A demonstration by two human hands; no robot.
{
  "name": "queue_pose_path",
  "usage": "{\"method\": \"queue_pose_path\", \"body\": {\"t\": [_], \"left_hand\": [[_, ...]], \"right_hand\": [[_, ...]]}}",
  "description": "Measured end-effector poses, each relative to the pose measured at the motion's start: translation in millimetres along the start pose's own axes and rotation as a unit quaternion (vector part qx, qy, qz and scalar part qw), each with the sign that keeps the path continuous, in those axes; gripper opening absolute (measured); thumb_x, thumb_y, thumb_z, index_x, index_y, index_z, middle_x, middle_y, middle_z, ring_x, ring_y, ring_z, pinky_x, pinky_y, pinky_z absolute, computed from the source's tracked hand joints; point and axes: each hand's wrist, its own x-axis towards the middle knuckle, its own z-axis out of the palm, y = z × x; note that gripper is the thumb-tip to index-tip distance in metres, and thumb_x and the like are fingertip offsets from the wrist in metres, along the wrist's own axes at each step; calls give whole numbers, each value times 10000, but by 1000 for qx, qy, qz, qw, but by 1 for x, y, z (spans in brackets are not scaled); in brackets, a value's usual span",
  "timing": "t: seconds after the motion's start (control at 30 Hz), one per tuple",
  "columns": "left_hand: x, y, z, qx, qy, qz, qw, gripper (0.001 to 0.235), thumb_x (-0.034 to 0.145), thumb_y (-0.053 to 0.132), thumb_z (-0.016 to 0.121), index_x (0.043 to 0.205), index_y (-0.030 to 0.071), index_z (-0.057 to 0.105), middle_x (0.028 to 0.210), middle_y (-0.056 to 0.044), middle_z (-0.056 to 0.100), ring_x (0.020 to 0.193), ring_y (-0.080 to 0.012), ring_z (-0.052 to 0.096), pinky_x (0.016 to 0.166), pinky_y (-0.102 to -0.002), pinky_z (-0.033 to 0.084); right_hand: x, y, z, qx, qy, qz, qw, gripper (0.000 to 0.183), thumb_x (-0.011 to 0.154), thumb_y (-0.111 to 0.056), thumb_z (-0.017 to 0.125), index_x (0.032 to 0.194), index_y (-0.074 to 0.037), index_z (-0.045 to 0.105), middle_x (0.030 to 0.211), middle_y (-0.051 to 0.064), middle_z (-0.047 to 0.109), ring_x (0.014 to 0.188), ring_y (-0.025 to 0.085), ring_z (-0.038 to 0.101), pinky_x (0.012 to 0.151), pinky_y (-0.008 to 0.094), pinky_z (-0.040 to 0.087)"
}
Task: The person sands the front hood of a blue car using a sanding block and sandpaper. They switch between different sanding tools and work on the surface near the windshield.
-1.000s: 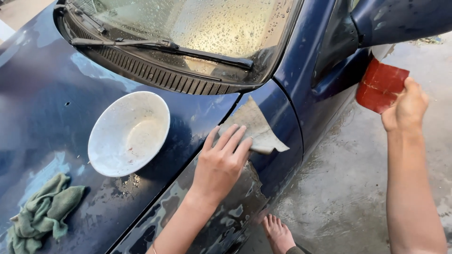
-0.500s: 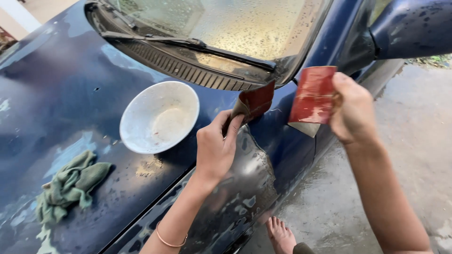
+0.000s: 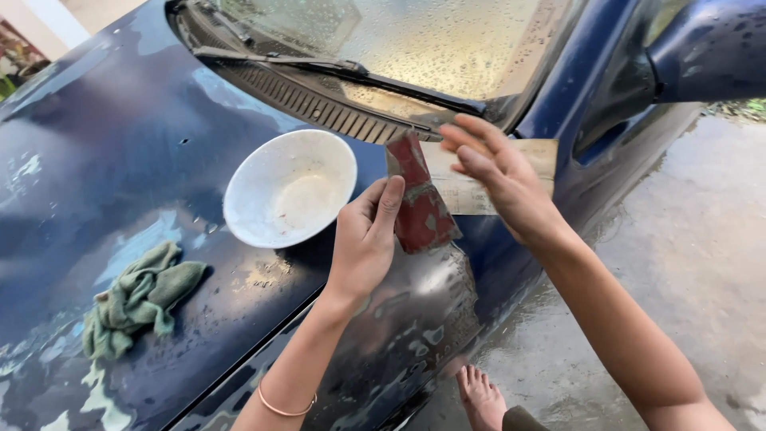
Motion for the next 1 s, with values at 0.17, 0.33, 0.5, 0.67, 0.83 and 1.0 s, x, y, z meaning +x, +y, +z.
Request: {"method": "queue_pose_path", "body": {"t": [0.17,0.33,0.5,0.67,0.83,1.0], "left_hand": [[-7,44,30,-121,-46,-65,989,544,1049,489,446,770,89,687,603,-73,618,631,-149,572,647,-311,524],[-5,52,65,-171,-72,-122,975,521,1063,447,466,754,83,674,649,-22,599,673,-130,517,662,-277,488],[4,12,95,-168,-110,-183,962,510,1027,354,501,1324,-41,627,1287,-269,663,1208,-267,595,991,-455,533],[10,10,110,-121,-198,-210,950,667,893,423,535,1442,47,508,1417,-106,619,1277,-200,631,1015,-324,558],[21,7,132,-121,-217,-198,948,599,918,388,516,1425,69,534,1406,-109,633,1305,-200,608,1046,-309,526],[27,2,155,-150,-227,-189,944,596,915,375,529,1421,61,538,1389,-111,640,1315,-168,589,1041,-316,528]], "right_hand": [[-6,42,-33,296,-104,142,939,609,1004,-295,537,1522,20,481,1355,234,664,1221,284,668,1013,413,549],[-28,112,-97,405,-17,232,884,455,1058,-233,469,1457,-45,579,1336,142,691,1226,325,669,1035,496,527],[-74,94,-130,452,78,289,841,403,1109,-321,451,1270,-62,715,1185,137,757,1164,321,707,1062,503,516],[-107,74,-191,343,246,245,873,233,1116,-270,515,1228,-107,639,1126,60,707,1064,200,663,995,382,502],[-86,65,-227,244,434,134,857,270,1152,-334,345,1174,-216,586,1204,-31,693,1169,128,660,1098,332,523],[-37,162,-266,30,554,-24,832,504,1036,-441,382,1502,-272,473,1559,104,537,1387,326,580,1116,451,577]]}}
